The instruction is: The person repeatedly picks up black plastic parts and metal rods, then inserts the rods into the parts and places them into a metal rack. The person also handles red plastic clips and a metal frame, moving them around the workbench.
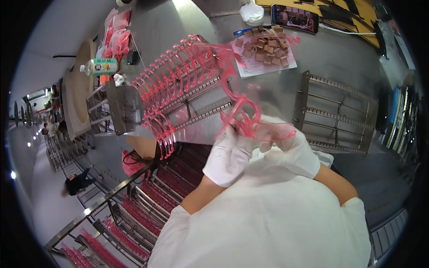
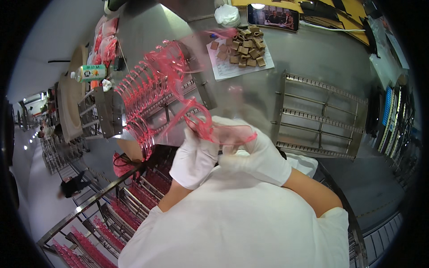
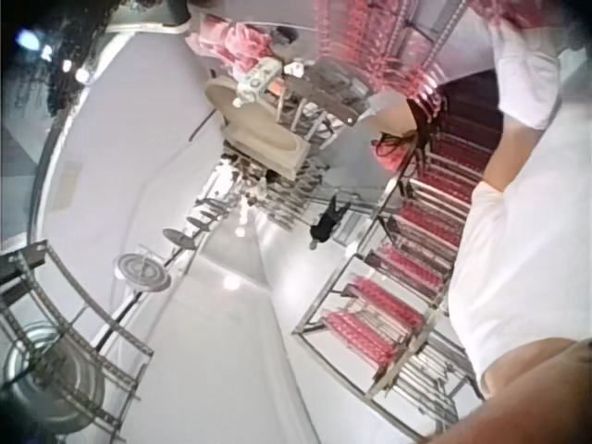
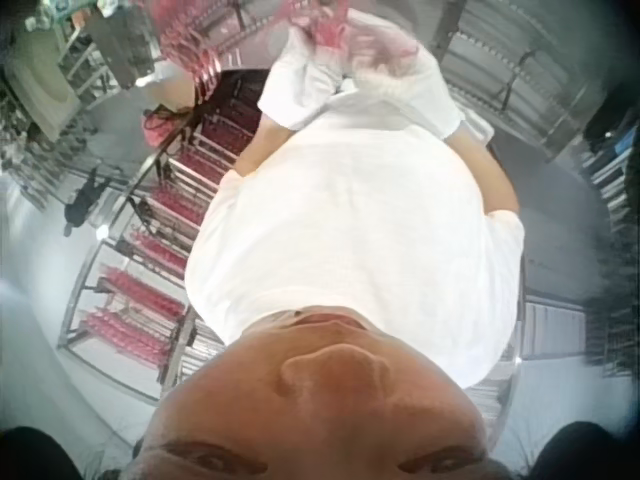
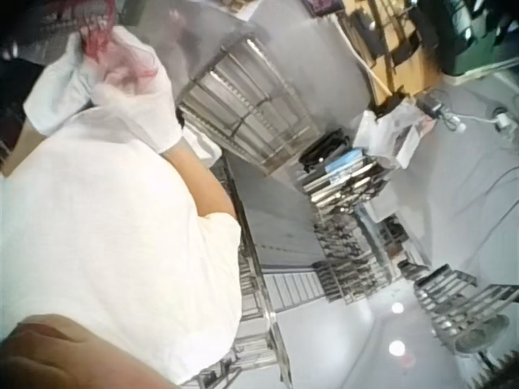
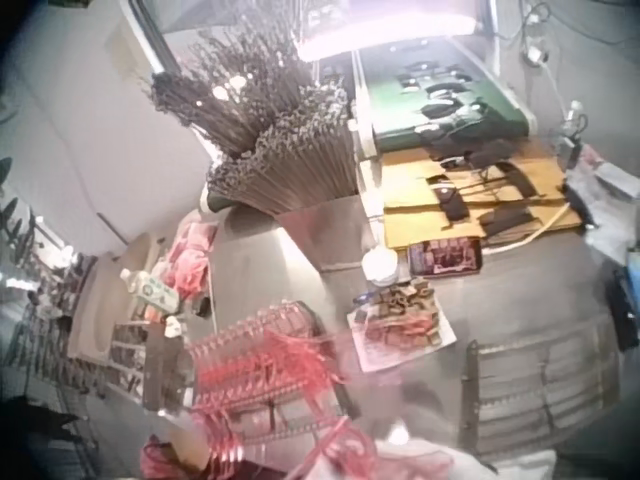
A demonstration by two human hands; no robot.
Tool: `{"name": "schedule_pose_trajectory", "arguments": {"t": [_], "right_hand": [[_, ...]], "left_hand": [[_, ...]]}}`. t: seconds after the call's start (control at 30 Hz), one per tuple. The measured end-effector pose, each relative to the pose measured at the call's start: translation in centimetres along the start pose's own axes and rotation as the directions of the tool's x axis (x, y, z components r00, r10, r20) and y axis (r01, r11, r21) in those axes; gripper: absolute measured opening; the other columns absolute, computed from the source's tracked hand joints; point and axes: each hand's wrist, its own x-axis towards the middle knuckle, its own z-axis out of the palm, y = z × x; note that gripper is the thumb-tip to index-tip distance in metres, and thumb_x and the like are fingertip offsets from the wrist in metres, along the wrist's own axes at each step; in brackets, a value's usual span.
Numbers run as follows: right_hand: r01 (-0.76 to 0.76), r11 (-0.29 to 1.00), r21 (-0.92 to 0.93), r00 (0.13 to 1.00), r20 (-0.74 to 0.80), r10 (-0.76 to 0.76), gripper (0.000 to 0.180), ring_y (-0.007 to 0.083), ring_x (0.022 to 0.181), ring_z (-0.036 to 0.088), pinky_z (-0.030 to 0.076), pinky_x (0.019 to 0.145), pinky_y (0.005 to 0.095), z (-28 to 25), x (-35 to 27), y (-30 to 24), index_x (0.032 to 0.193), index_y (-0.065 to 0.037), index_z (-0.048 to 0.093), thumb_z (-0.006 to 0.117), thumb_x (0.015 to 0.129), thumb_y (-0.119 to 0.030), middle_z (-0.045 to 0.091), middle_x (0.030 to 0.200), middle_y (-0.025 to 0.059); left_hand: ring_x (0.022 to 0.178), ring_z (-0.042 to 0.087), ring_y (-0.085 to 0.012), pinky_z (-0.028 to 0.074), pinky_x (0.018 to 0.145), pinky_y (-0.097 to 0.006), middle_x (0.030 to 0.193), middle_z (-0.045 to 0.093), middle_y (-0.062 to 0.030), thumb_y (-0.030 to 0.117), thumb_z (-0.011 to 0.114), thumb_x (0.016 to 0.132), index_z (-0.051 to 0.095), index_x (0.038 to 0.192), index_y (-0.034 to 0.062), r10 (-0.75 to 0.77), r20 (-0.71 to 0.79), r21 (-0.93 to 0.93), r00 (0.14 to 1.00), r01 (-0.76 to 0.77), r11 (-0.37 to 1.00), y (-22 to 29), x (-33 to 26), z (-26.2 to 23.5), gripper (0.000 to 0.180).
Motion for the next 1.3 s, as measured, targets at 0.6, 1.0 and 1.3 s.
{"name": "schedule_pose_trajectory", "arguments": {"t": [0.6,1.0,1.3], "right_hand": [[-0.029,0.943,-0.332,0.997,0.056,0.050,0.011,0.0229,0.080,0.067,0.053,0.077,0.0334,-1.9,-2.6,-5.4,0.084,0.005,0.065,0.058,0.083,-0.003,0.069,0.086,0.0128],[0.040,0.940,-0.338,0.991,0.132,0.005,0.019,0.0219,0.080,0.068,0.054,0.076,0.0321,-1.7,-2.5,-5.1,0.088,0.007,0.068,0.057,0.078,-0.004,0.071,0.088,0.0140],[0.172,0.868,-0.466,0.968,0.243,-0.062,0.012,0.0233,0.073,0.067,0.053,0.068,0.0333,-2.0,-1.7,-5.0,0.086,0.001,0.067,0.057,0.081,-0.001,0.070,0.085,0.0138]], "left_hand": [[0.071,0.062,-0.0144,0.050,0.064,-0.028,0.082,0.068,-0.0090,0.011,0.065,0.098,0.067,0.095,-0.0083,0.520,0.157,0.931,0.840,-0.302,0.207,3.8,-5.3,5.7,0.020],[0.062,0.058,-0.0201,0.047,0.058,-0.032,0.075,0.067,-0.0087,0.016,0.066,0.099,0.064,0.098,-0.0011,0.376,0.629,0.769,0.681,-0.616,-0.172,5.6,-5.4,3.1,0.017],[0.061,0.056,-0.0184,0.041,0.054,-0.031,0.066,0.060,-0.0096,0.031,0.062,0.102,0.061,0.075,-0.0028,0.555,0.310,0.899,0.772,-0.429,0.094,3.9,-5.4,3.1,0.044]]}}
